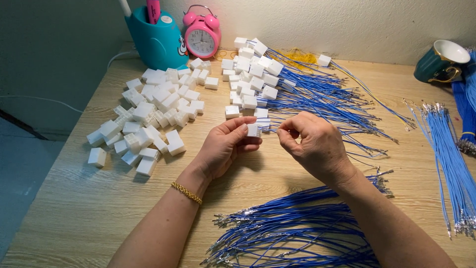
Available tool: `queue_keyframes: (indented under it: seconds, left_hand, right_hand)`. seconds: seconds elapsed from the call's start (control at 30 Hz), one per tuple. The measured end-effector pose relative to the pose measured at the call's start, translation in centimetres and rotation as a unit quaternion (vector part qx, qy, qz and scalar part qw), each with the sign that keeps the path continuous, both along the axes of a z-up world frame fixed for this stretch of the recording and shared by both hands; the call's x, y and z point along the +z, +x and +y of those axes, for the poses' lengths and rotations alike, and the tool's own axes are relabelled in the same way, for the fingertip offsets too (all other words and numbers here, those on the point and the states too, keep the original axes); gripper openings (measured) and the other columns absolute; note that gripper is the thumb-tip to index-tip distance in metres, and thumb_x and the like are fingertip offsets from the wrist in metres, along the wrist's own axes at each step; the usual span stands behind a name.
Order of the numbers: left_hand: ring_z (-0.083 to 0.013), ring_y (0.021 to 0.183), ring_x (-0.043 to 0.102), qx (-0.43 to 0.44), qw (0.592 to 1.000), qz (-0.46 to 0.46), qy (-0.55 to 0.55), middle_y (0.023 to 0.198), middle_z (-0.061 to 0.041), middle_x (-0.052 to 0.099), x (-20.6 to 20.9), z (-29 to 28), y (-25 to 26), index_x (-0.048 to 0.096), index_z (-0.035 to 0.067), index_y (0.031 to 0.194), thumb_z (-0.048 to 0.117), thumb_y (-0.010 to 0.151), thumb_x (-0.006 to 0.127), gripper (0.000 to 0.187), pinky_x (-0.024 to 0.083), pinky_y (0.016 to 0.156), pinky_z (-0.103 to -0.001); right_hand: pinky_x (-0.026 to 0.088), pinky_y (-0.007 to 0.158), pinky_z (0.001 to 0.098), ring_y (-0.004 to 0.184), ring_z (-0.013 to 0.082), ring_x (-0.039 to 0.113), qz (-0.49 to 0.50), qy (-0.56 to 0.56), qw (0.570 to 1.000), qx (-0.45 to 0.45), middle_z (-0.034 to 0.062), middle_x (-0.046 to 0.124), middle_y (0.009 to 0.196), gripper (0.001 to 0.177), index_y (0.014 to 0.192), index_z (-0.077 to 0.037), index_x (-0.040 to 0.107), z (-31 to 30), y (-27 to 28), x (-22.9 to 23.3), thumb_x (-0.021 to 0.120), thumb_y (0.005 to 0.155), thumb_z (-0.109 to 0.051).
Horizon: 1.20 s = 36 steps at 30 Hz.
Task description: Assembling small electronic connectors by manually inserting blue wires into white plastic housings.
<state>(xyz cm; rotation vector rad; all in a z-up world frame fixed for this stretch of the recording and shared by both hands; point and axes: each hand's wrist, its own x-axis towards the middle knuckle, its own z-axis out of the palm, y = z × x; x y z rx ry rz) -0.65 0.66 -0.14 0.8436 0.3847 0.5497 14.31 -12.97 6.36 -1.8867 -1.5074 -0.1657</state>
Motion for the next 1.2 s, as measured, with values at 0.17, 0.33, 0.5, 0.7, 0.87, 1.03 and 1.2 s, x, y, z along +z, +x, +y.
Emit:
queue_keyframes:
  seconds: [0.17, 0.33, 0.5, 0.7, 0.87, 1.03, 1.2]
  left_hand:
    - [-0.0334, 0.086, 0.072, 0.004, 1.000, -0.001, 0.002, 0.094, -0.021, 0.069, 0.2, -0.1, 0.0, 0.060, -0.002, 0.124, 0.008, 0.097, 0.053, 0.030, 0.064, 0.074, -0.037]
    - [-0.0331, 0.085, 0.072, -0.002, 1.000, -0.007, 0.001, 0.092, -0.020, 0.068, 0.1, -0.1, -0.1, 0.059, -0.002, 0.125, 0.007, 0.098, 0.052, 0.030, 0.064, 0.074, -0.037]
    - [-0.0325, 0.085, 0.072, -0.006, 1.000, -0.014, 0.004, 0.092, -0.020, 0.068, 0.2, -0.2, -0.1, 0.059, -0.003, 0.125, 0.007, 0.098, 0.050, 0.030, 0.064, 0.074, -0.038]
    - [-0.0329, 0.086, 0.072, 0.002, 1.000, 0.000, 0.010, 0.090, -0.019, 0.068, 0.5, -0.3, -0.1, 0.060, -0.002, 0.123, 0.007, 0.097, 0.053, 0.028, 0.064, 0.075, -0.038]
    - [-0.0329, 0.084, 0.073, 0.013, 1.000, 0.016, 0.024, 0.088, -0.017, 0.068, 0.6, -0.4, 0.0, 0.062, -0.001, 0.121, 0.007, 0.096, 0.056, 0.028, 0.064, 0.074, -0.038]
    - [-0.0326, 0.084, 0.073, 0.022, 0.998, 0.036, 0.046, 0.087, -0.016, 0.069, 1.2, -0.9, -0.1, 0.063, 0.000, 0.121, 0.008, 0.095, 0.057, 0.028, 0.064, 0.074, -0.037]
    - [-0.0321, 0.083, 0.073, 0.023, 0.997, 0.046, 0.051, 0.087, -0.016, 0.068, 1.4, -1.0, -0.2, 0.064, 0.000, 0.121, 0.008, 0.094, 0.059, 0.028, 0.064, 0.073, -0.037]
  right_hand:
    - [0.052, 0.065, 0.0302, 0.070, 0.0197, 0.064, -0.007, -0.004, 1.000, 0.001, -0.0003, 0.059, 0.065, 0.008, 0.076, -0.021, 0.070, -0.1, 0.2, -0.2, 0.073, 0.084, -0.021]
    - [0.052, 0.065, 0.0290, 0.069, 0.0185, 0.064, -0.006, 0.007, 1.000, 0.008, -0.0014, 0.057, 0.063, 0.009, 0.076, -0.022, 0.069, -0.1, -0.2, -0.1, 0.073, 0.084, -0.022]
    - [0.052, 0.064, 0.0302, 0.069, 0.0199, 0.064, -0.014, 0.018, 1.000, 0.013, -0.0002, 0.057, 0.063, 0.008, 0.076, -0.021, 0.069, -0.1, -0.4, 0.2, 0.074, 0.083, -0.022]
    - [0.052, 0.062, 0.0294, 0.068, 0.0193, 0.065, -0.040, 0.020, 0.999, 0.005, -0.0009, 0.057, 0.064, 0.009, 0.075, -0.023, 0.068, -0.1, -0.7, 0.2, 0.073, 0.082, -0.021]
    - [0.052, 0.059, 0.0286, 0.063, 0.0195, 0.065, -0.050, 0.023, 0.998, 0.011, -0.0010, 0.056, 0.062, 0.009, 0.075, -0.022, 0.069, -0.1, -1.0, 0.5, 0.073, 0.083, -0.020]
    - [0.053, 0.059, 0.0288, 0.064, 0.0201, 0.064, -0.054, 0.039, 0.998, 0.017, -0.0016, 0.053, 0.063, 0.010, 0.075, -0.025, 0.068, 0.0, -1.0, 0.2, 0.073, 0.082, -0.022]
    - [0.052, 0.055, 0.0290, 0.060, 0.0202, 0.064, -0.098, 0.049, 0.994, 0.017, -0.0015, 0.052, 0.062, 0.013, 0.072, -0.022, 0.066, 0.3, -0.8, -0.4, 0.071, 0.084, -0.022]
